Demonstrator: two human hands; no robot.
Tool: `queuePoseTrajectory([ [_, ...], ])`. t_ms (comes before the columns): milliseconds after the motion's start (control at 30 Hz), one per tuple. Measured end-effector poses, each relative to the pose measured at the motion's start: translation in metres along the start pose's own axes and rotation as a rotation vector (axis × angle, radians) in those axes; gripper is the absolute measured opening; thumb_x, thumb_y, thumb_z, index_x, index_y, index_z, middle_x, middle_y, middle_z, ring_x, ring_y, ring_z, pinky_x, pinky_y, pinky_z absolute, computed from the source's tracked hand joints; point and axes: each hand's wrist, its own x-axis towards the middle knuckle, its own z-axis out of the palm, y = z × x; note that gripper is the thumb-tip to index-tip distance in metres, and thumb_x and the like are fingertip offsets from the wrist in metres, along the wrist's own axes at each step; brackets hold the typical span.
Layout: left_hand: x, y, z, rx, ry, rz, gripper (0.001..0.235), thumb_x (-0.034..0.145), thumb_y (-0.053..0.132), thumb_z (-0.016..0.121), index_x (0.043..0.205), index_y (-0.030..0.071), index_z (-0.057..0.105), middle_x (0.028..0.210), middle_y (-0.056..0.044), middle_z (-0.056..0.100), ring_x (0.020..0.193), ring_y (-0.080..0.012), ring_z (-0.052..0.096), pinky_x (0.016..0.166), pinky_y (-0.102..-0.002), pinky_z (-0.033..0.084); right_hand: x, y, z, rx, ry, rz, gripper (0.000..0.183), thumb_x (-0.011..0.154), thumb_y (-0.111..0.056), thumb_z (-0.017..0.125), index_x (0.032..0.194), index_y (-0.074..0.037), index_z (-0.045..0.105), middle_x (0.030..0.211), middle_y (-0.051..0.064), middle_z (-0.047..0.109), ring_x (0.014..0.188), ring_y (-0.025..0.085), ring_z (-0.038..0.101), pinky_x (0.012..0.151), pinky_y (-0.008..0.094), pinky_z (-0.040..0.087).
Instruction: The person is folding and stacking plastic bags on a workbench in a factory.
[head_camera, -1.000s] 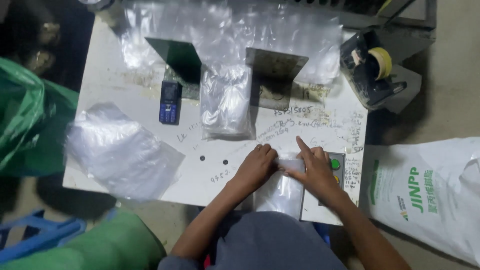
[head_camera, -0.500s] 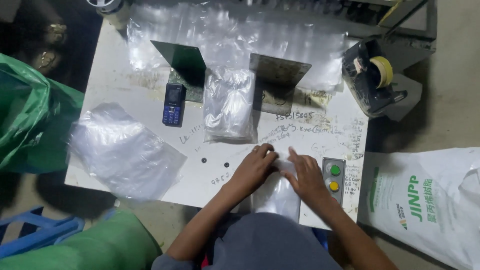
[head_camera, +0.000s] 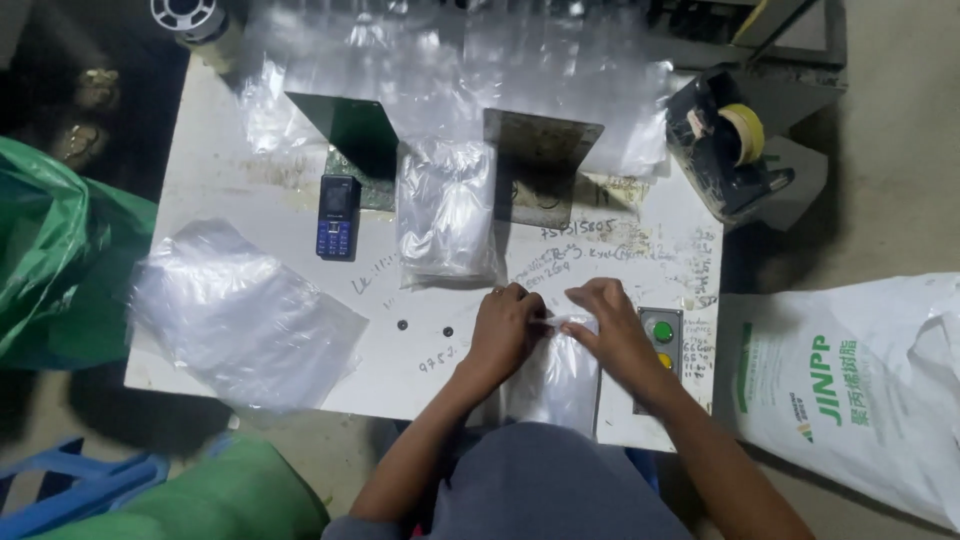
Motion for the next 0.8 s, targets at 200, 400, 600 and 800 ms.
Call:
queuePoseTrajectory([
  [200, -0.020, 0.020, -0.068, -0.851, -0.010, -0.095, 0.031, 0.081, 0.029, 0.090, 0.091, 0.005, 0.072, 0.094, -0.020, 0.076, 0.100, -0.0413, 0.072, 0.091, -0.047, 0.051, -0.005, 0.032, -0.046, 0.963, 0.005, 0.050, 0.044, 0.079, 0.003, 0.075, 0.123, 0.004, 0.067, 0.093, 0.013, 0.074, 0.085, 0.022, 0.070, 0.081, 0.035, 0.052],
  [400, -0.055, 0.078, -0.115, -0.557, 0.461, 0.638, 0.011, 0.088, 0.001, 0.078, 0.088, 0.003, 0.067, 0.089, -0.010, 0.072, 0.094, -0.0300, 0.075, 0.088, -0.041, 0.059, 0.065, 0.115, -0.152, 0.344, 1.185, -0.124, 0.021, 0.104, -0.005, 0.083, 0.107, -0.009, 0.062, 0.095, 0.006, 0.065, 0.064, 0.012, 0.056, 0.049, 0.024, 0.048],
  [600, -0.053, 0.067, -0.064, -0.228, 0.441, 0.639, 0.019, 0.088, -0.006, 0.077, 0.089, 0.005, 0.062, 0.097, -0.009, 0.072, 0.092, -0.0243, 0.071, 0.085, -0.037, 0.051, 0.095, 0.106, -0.211, -0.083, 0.436, 0.233, 0.063, 0.099, -0.064, 0.063, 0.118, -0.006, 0.077, 0.134, 0.023, 0.063, 0.118, 0.037, 0.059, 0.089, 0.047, 0.043],
  [800, -0.053, 0.064, -0.056, -0.234, 0.428, 0.606, 0.020, 0.086, -0.006, 0.079, 0.090, 0.005, 0.063, 0.099, -0.009, 0.073, 0.096, -0.0241, 0.071, 0.086, -0.036, 0.050, 0.043, 0.128, -0.215, 0.173, 0.596, 0.022, 0.035, 0.116, -0.023, 0.067, 0.085, -0.010, 0.057, 0.085, 0.003, 0.053, 0.082, 0.016, 0.048, 0.077, 0.039, 0.039],
])
